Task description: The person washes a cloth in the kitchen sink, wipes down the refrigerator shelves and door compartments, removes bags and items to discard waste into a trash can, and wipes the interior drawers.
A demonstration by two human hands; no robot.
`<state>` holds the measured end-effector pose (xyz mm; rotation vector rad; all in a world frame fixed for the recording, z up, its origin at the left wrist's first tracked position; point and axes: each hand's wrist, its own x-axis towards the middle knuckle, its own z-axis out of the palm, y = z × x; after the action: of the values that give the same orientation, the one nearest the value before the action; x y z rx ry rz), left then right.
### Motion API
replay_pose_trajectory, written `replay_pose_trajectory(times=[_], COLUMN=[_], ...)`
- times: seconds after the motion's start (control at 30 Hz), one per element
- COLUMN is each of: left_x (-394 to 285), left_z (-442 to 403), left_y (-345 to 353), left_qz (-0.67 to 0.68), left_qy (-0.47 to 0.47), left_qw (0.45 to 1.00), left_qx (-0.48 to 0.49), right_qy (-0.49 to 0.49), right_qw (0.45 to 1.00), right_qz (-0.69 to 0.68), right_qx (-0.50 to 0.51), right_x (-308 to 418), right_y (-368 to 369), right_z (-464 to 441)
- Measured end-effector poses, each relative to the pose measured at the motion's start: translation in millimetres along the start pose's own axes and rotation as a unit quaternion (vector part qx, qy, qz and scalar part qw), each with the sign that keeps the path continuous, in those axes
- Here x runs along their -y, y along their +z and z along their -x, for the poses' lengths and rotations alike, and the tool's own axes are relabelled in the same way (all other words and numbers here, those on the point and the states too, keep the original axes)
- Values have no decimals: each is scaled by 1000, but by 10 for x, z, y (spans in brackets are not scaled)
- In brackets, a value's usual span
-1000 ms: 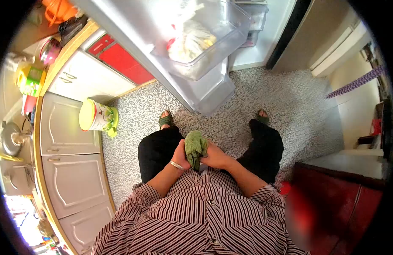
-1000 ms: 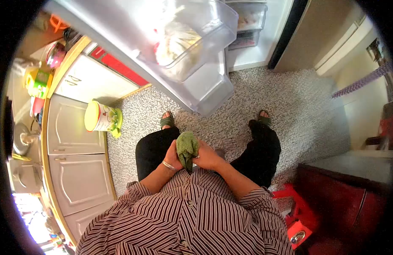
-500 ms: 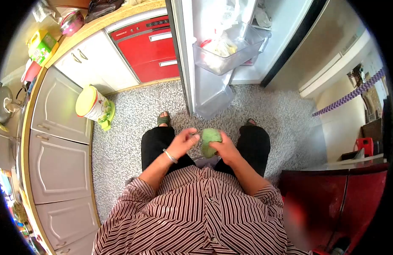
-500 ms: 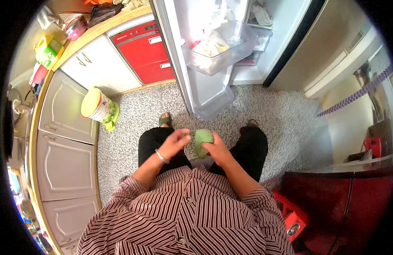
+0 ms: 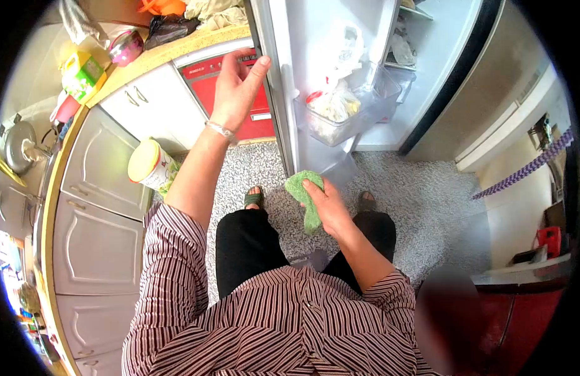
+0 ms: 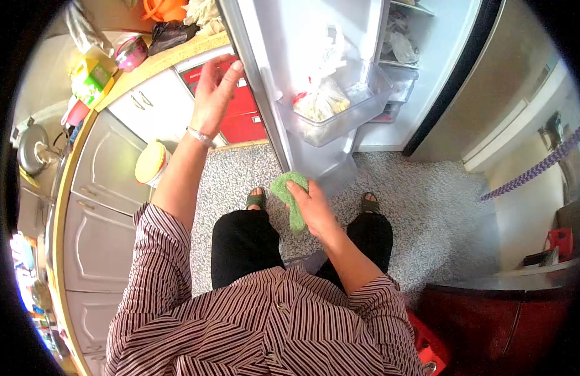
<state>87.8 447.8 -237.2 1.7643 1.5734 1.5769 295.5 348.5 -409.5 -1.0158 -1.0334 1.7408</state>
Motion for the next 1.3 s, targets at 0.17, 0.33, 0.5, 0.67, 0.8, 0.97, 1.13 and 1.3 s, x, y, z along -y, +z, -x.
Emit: replay_pose_trajectory(times=[0.17,0.33,0.5,0.67,0.8,0.97,1.13,1.3], left_x=[-407,-788,-619,-555,-446,-495,-516,-604], left_z=[-686,-943,-919,-989,-1052,-984,-964,-931], left_y=[-101,57,236,246,196,283,259,296], left_qz=[-70,21,-92,-105,-108,-115,-115,-106], left_qy=[130,138,195,186,169,164,167,149], left_qw=[989,990,966,968,973,970,968,974], left_qx=[-22,-18,-144,-130,-115,-136,-147,-136], right_qy=[-67,-132,-102,-22,-63,-63,95,145], right_qw=[993,971,960,975,986,991,989,950], right_qz=[-96,-195,-261,-209,-146,16,17,-219], right_qx=[26,32,-10,-70,-44,-119,-111,167], right_x=[556,898,760,144,-237,-649,-746,-85], right_y=[496,1001,1083,800,550,328,138,113], right_z=[-344,-994,-1097,-1304,-1432,-1519,-1303,-646])
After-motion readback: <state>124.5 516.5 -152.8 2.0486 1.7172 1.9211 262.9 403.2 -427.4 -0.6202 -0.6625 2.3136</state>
